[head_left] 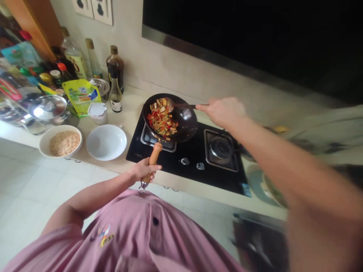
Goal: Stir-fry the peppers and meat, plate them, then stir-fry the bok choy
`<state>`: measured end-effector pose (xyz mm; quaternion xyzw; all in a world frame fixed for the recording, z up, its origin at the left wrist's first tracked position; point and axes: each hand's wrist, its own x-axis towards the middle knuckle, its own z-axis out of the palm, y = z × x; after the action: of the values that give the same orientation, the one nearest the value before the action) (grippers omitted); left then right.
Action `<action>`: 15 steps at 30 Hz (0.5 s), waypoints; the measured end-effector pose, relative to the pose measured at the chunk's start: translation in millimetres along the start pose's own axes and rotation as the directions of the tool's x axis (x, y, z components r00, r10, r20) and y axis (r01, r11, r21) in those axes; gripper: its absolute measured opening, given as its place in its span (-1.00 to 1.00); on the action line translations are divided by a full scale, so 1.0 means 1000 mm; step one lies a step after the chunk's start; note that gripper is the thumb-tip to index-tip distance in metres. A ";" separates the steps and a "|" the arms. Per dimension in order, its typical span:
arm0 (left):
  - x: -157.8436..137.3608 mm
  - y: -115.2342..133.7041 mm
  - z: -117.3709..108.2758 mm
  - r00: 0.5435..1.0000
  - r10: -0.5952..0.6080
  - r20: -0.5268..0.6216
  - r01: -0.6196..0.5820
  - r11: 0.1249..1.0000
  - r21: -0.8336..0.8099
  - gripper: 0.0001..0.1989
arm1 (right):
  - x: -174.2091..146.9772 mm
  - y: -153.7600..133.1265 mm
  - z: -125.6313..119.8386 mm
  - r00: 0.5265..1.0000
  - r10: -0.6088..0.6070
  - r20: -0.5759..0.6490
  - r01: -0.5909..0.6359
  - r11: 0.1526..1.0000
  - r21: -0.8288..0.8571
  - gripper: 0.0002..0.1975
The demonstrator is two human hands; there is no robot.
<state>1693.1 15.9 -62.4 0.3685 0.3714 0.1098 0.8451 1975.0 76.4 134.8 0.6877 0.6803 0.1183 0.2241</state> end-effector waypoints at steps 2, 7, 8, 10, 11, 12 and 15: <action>-0.001 0.001 0.001 1.000 -0.004 -0.004 0.004 1.000 -0.002 -0.54 | -0.016 -0.002 -0.013 0.999 0.022 0.049 -0.019 0.997 -0.073 -0.54; -0.004 0.003 0.002 1.000 -0.013 -0.016 0.013 1.000 0.001 -0.59 | -0.026 0.035 -0.050 0.919 0.181 0.350 -0.163 0.983 -0.080 -0.62; -0.004 0.003 0.003 1.000 -0.013 -0.019 0.013 1.000 0.003 -0.60 | -0.021 0.041 -0.054 0.891 0.162 0.424 -0.159 0.986 -0.042 -0.62; -0.003 0.003 0.003 0.999 -0.013 -0.029 0.013 1.000 0.009 -0.61 | -0.005 0.045 -0.055 0.822 0.105 0.559 -0.184 0.979 0.086 -0.62; -0.003 0.003 0.003 0.999 -0.014 -0.034 0.015 1.000 0.013 -0.61 | 0.002 0.042 -0.053 0.783 0.077 0.617 -0.231 0.958 0.173 -0.62; -0.002 0.003 0.003 0.999 -0.016 -0.037 0.016 1.000 0.015 -0.61 | 0.009 0.037 -0.050 0.756 0.058 0.652 -0.292 0.921 0.257 -0.61; -0.001 0.002 0.003 0.999 -0.021 -0.036 0.022 1.000 0.016 -0.62 | 0.019 0.024 -0.034 0.769 0.044 0.638 -0.397 0.815 0.422 -0.56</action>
<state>1694.4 15.2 -59.2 0.3692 0.3914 0.1044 0.8364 1981.8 100.6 172.8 0.8011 0.4886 -0.2737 0.2111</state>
